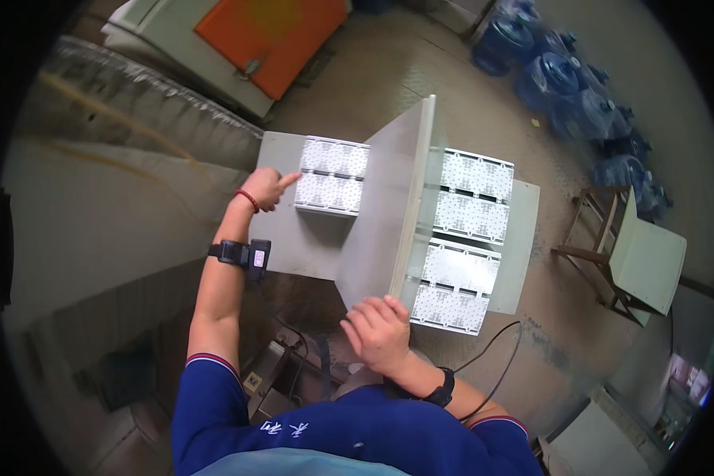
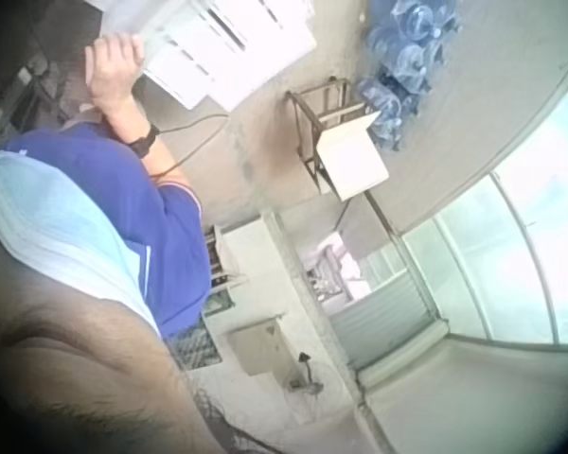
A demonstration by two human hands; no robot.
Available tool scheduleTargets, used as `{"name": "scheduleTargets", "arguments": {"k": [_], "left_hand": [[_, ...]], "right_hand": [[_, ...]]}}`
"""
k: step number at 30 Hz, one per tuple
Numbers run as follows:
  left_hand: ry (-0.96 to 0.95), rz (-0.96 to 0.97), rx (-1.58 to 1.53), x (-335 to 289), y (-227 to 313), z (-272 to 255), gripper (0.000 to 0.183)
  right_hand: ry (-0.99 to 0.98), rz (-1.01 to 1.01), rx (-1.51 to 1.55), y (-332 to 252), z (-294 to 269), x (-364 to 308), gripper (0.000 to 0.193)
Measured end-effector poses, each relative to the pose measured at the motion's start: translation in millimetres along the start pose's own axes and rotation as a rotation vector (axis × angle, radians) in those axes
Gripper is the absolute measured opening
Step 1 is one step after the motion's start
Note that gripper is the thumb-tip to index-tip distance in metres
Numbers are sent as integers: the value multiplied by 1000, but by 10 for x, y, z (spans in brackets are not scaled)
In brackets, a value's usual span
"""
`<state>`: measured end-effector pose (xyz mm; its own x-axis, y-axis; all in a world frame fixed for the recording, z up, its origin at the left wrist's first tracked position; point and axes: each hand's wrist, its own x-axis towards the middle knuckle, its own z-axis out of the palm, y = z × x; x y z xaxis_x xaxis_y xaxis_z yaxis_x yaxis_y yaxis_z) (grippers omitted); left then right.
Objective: Moving processed plastic filter grids from a heat-processing machine into a categorized storage tray for organization.
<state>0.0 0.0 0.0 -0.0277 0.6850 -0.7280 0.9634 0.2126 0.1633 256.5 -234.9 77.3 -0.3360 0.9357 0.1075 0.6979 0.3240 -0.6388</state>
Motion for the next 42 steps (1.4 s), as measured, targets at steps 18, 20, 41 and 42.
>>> {"name": "scheduleTargets", "arguments": {"k": [18,20,41,42], "left_hand": [[671,-366,-1591,-6884,-2546,4644,49],[854,-469,-1697,-7502,-2434,5535,50],[997,-2518,-1436,-11276,-1977,11289,80],[948,-2505,-1481,-11297,-2061,11418,84]], "right_hand": [[-414,-179,-432,-734,-456,-1259,35],[-492,-387,-438,-1168,-609,-1443,34],[-1472,-1168,-402,-4557,1798,-6132,35],[-1454,-1221,-439,-4634,1873,-6257,36]]}}
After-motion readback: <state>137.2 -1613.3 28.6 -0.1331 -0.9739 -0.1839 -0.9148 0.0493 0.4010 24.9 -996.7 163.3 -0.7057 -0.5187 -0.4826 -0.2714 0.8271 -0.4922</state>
